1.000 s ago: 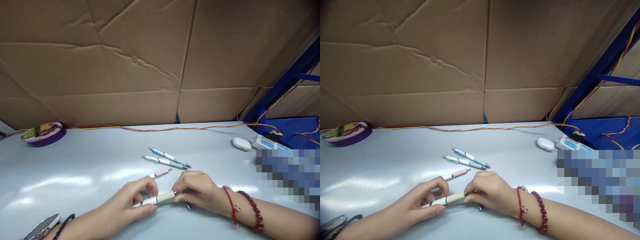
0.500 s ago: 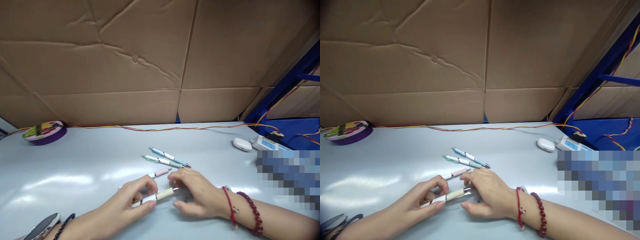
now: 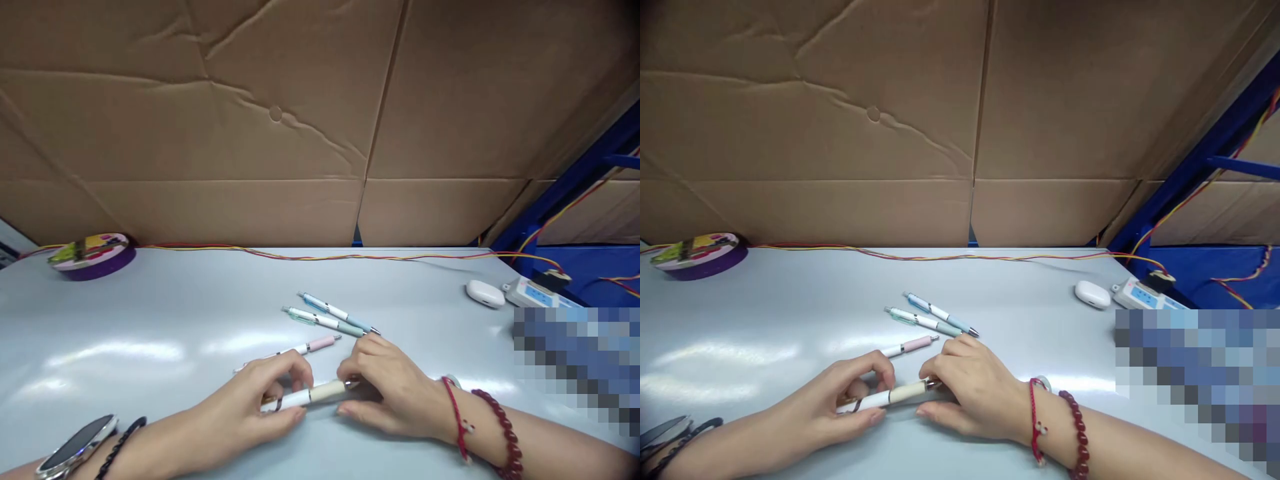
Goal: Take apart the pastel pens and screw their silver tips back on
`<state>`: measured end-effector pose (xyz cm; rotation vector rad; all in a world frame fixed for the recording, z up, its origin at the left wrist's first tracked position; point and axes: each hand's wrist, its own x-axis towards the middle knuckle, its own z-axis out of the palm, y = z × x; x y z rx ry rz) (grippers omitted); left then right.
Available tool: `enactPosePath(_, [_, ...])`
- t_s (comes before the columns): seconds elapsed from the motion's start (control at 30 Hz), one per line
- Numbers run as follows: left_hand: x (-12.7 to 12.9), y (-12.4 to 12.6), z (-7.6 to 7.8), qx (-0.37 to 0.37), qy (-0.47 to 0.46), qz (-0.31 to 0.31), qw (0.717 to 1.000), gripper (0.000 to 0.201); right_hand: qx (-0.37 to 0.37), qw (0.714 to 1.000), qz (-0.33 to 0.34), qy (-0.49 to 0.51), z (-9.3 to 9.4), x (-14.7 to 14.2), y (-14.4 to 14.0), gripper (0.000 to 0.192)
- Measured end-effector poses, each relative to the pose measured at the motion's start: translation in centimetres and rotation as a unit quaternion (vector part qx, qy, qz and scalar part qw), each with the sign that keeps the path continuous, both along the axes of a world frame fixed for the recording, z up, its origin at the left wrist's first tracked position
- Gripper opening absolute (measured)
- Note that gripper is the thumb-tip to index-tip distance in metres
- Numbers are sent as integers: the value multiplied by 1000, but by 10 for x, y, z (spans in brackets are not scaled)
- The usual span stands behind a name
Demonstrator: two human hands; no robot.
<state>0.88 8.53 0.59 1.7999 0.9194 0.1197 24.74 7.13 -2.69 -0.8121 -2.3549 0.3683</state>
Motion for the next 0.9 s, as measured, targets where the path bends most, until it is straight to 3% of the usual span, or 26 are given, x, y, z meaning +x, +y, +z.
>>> enactPosePath(0.2, [1, 0, 1, -10, -2, 7, 1000, 13, 5, 1000, -22, 22, 2, 0, -1, 2])
enactPosePath(0.37, [0, 0, -2, 5, -7, 4, 1000, 19, 12, 999, -23, 23, 1, 1, -1, 14])
enactPosePath(0.73, [-3, -1, -4, 36, 6, -4, 999, 24, 17, 1000, -1, 11, 4, 0, 1, 11])
enactPosePath(0.9, [-3, -2, -13, 3, -53, -8, 999, 23, 10, 1000, -1, -4, 4, 0, 0, 11])
